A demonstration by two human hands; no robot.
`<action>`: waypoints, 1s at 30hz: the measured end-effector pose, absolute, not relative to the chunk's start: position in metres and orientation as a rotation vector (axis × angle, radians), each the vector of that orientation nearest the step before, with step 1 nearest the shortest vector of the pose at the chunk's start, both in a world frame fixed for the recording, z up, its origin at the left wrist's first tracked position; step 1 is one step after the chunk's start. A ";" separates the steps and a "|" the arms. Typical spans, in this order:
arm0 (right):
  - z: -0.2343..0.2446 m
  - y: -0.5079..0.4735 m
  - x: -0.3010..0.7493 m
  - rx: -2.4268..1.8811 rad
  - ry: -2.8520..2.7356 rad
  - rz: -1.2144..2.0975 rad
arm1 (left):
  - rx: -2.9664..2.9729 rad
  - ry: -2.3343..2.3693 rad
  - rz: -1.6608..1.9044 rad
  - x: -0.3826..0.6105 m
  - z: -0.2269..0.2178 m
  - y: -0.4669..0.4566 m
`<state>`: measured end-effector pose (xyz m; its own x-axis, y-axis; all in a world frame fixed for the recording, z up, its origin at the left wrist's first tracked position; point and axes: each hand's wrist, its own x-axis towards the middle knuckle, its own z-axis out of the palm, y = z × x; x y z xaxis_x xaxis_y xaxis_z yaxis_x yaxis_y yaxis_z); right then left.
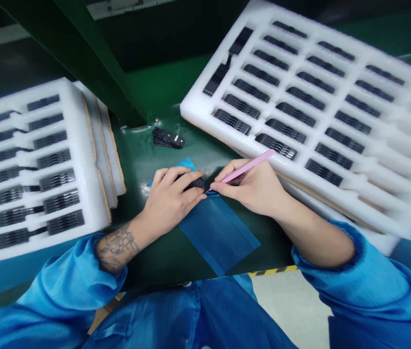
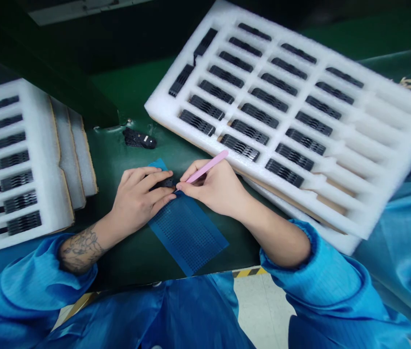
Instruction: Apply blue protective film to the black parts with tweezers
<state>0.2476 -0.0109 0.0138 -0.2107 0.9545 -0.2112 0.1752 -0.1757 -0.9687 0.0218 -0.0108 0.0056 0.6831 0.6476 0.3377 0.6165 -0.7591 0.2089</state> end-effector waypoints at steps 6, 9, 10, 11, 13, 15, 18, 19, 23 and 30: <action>0.012 -0.011 0.244 -1.329 -1.315 1.364 | 2.774 1.030 0.571 0.019 0.011 -0.013; 0.013 -0.012 0.241 -1.327 -1.266 1.328 | 2.687 1.088 0.652 0.013 0.015 -0.015; 0.013 -0.012 0.240 -1.333 -1.261 1.307 | 2.654 1.123 0.678 0.010 0.015 -0.016; 0.013 -0.012 0.239 -1.344 -1.266 1.280 | 2.626 1.158 0.693 0.007 0.015 -0.016; 0.014 -0.013 0.238 -1.364 -1.289 1.224 | 2.591 1.194 0.694 0.003 0.014 -0.015; 0.014 -0.013 0.236 -1.379 -1.307 1.186 | 2.570 1.181 0.693 0.001 0.011 -0.013; 0.014 -0.013 0.235 -1.372 -1.302 1.175 | 2.526 1.133 0.741 0.000 0.009 -0.011; 0.014 -0.013 0.235 -1.364 -1.295 1.173 | 2.512 1.120 0.755 0.000 0.009 -0.010; 0.014 -0.014 0.235 -1.309 -1.262 1.168 | 2.487 1.122 0.766 -0.001 0.011 -0.011; 0.016 -0.015 0.234 -1.241 -1.228 1.175 | 2.458 1.199 0.722 0.001 0.017 -0.014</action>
